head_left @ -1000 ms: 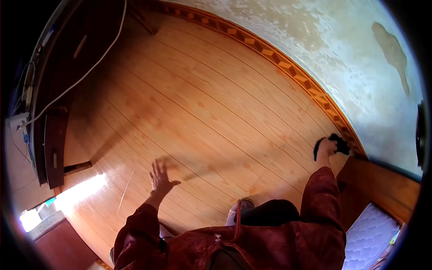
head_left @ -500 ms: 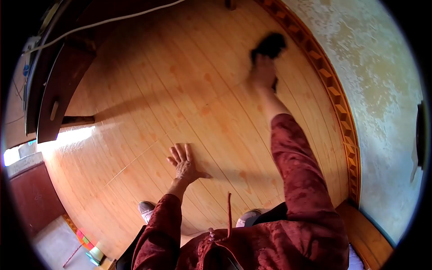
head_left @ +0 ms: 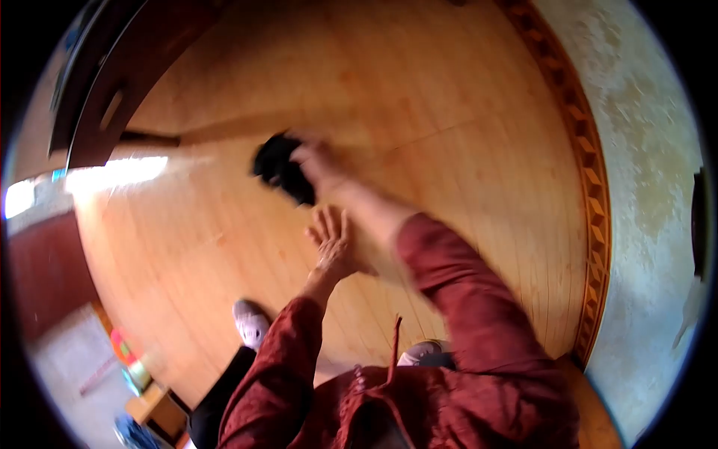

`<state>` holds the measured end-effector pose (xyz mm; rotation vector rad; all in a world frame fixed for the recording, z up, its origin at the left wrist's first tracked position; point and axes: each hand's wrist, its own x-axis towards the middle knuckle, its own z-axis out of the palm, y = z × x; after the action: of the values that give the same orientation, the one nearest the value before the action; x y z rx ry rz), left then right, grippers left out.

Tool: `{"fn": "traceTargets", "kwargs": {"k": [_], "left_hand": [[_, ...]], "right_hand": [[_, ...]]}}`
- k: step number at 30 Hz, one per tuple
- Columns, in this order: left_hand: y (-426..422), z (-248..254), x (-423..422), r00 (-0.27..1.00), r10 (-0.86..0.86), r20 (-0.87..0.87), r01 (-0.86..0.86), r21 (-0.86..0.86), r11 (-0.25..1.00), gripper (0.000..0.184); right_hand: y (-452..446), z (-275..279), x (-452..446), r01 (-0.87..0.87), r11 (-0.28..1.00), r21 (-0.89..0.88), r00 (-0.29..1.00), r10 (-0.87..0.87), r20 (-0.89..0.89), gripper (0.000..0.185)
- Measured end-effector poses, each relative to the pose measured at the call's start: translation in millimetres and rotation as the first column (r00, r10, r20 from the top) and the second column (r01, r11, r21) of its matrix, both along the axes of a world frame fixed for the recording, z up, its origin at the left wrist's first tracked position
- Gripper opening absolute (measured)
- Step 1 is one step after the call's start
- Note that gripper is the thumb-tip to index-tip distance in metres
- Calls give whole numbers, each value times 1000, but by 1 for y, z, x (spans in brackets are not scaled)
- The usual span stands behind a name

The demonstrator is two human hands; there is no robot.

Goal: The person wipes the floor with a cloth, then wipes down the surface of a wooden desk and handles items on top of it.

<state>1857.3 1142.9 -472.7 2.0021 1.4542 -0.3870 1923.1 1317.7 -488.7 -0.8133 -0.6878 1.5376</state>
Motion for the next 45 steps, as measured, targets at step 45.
{"fn": "traceTargets", "kwargs": {"k": [45], "left_hand": [[-151, 0, -98, 804, -505, 315, 478, 165, 863, 95]], "right_hand": [[-143, 111, 132, -87, 987, -134, 996, 83, -33, 55]]}}
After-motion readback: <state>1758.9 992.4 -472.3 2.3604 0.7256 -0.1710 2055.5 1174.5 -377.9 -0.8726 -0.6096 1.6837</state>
